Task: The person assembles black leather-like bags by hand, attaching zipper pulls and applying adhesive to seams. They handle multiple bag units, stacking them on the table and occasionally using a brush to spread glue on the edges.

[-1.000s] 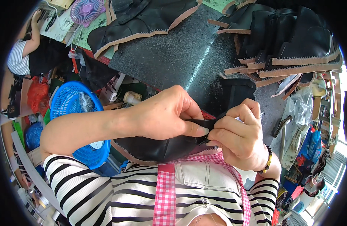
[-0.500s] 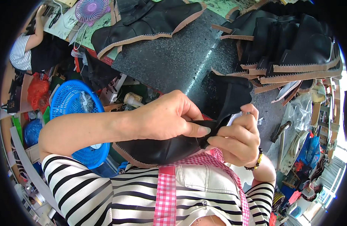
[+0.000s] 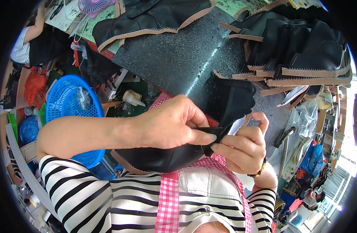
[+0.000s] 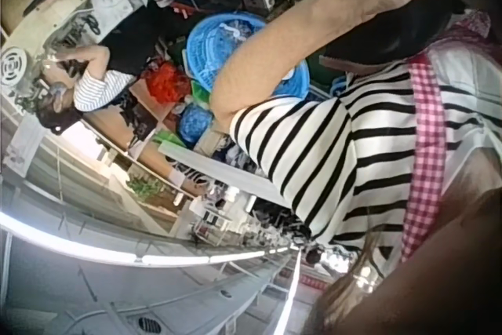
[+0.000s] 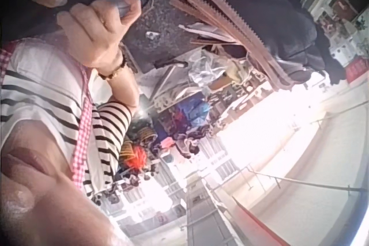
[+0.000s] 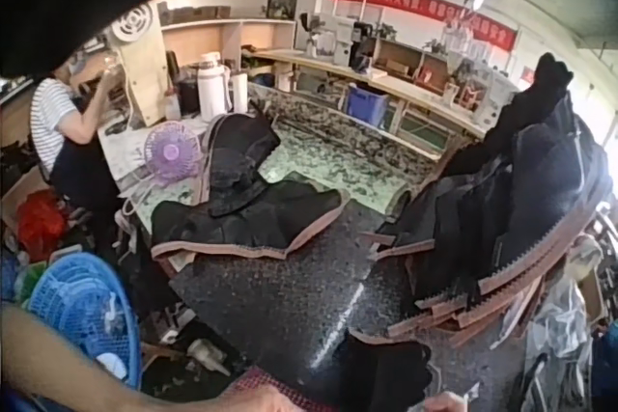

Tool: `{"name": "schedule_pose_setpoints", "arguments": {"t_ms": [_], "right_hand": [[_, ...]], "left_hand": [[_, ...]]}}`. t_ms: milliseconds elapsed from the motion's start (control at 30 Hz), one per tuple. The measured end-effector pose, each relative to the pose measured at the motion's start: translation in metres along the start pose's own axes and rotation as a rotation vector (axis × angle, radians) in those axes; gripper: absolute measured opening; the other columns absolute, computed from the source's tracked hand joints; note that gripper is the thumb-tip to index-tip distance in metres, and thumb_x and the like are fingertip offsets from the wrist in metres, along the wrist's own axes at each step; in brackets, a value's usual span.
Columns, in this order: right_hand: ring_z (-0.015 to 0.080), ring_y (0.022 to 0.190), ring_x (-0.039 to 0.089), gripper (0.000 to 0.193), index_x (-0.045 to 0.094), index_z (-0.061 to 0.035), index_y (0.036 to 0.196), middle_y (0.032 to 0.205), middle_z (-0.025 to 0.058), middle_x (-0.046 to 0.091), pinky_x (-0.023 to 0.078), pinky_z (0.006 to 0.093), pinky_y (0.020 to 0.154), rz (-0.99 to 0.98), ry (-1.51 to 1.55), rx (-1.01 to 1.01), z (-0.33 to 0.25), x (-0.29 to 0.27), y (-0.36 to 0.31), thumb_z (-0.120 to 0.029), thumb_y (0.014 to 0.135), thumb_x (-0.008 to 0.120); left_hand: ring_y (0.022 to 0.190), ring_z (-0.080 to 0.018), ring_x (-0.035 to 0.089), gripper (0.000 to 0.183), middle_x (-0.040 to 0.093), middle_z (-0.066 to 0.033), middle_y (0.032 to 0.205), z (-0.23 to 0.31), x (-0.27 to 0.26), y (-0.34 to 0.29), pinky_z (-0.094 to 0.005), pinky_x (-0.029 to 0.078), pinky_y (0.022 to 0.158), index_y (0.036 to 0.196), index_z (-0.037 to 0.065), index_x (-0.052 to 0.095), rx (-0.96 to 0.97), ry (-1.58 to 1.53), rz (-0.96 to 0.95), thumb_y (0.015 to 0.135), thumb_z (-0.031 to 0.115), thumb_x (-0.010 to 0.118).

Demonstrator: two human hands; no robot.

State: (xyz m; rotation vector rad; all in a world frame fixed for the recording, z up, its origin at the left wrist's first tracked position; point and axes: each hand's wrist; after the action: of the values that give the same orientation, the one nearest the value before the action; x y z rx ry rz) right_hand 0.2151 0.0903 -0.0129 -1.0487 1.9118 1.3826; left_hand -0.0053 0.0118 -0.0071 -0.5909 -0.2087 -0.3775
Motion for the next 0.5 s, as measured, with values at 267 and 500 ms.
{"name": "schedule_pose_setpoints", "arguments": {"t_ms": [267,500], "right_hand": [[0.0212,0.073,0.054,0.036,0.063,-0.0095,0.078,0.076,0.0012,0.061,0.039,0.0410,0.081,-0.034,0.179,0.226,0.005,-0.006,0.023,-0.016,0.049,0.083],[0.0256,0.081,0.059,0.024,0.061,-0.0005,0.091,0.094,0.0161,0.063,0.046,0.0364,0.072,0.362,0.250,0.191,0.005,-0.110,0.045,-0.005,0.068,0.069]], "left_hand": [[0.071,-0.0044,0.058,0.020,0.068,-0.0027,0.076,0.004,0.014,-0.010,-0.0223,0.049,0.066,0.088,-0.003,0.069,0.287,0.298,0.142,0.082,0.014,0.076],[0.064,-0.0210,0.061,0.013,0.065,-0.0132,0.080,0.042,0.020,-0.020,-0.0300,0.051,0.053,0.085,0.002,0.070,0.970,1.775,0.517,0.079,0.012,0.065]]}}
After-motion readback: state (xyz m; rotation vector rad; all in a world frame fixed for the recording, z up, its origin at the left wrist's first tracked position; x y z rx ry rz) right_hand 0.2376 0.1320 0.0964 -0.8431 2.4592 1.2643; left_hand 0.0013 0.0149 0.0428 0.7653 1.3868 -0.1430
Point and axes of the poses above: each hand's wrist, its own y-axis towards the middle knuckle, its own x-axis out of the palm, z = x × y
